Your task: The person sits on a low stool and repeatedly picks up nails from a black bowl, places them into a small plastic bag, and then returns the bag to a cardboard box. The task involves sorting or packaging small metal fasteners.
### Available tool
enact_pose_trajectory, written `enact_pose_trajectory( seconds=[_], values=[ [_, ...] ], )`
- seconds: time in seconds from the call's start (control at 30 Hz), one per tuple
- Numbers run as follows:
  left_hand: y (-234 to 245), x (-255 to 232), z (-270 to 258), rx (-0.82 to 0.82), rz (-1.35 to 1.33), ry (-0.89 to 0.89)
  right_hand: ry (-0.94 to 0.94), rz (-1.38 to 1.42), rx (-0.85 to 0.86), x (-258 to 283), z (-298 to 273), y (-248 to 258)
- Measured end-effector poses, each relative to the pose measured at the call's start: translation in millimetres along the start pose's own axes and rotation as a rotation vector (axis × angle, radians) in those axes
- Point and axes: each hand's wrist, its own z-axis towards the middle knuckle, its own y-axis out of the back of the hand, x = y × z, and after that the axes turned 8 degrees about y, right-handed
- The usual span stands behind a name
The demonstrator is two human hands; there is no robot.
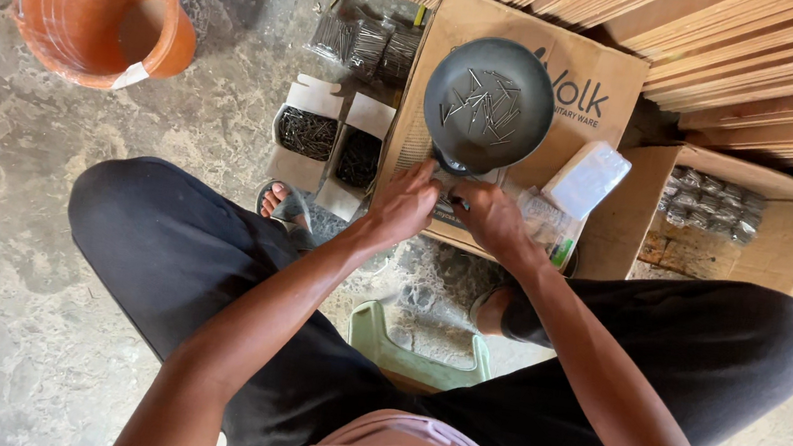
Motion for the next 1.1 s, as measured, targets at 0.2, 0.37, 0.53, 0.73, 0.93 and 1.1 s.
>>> enact_pose_trajectory(
  seconds=[0.2,0.37,0.53,0.73,0.93,1.1],
  values=[
    [-11.1,2.4,3.8,-0.001,0.016,-0.016,0.030,-0.130,0.036,5.2,-0.2,3.6],
    [-10.2,1.9,2.4,0.000,0.005,-0.013,0.046,-0.134,0.018,9.3,0.7,4.8],
    [-10.3,2.3,3.1,-0.005,0.017,-0.021,0.055,-0.183,0.008,8.1,0.1,-2.5],
    [-12.5,3.1,2.3,-0.026,0.018,-0.051,0.085,-0.210,0.047,14.0,-3.0,7.1],
    [-17.1,4.2,0.7,-0.033,0.064,-0.038,0.005,-0.067,-0.001,23.9,-0.1,45.8],
    [6.8,-4.8,-2.5,-0.063,0.026,-0.050,-0.146,-0.113,-0.199,-34.4,46.0,38.1]
  ],
)
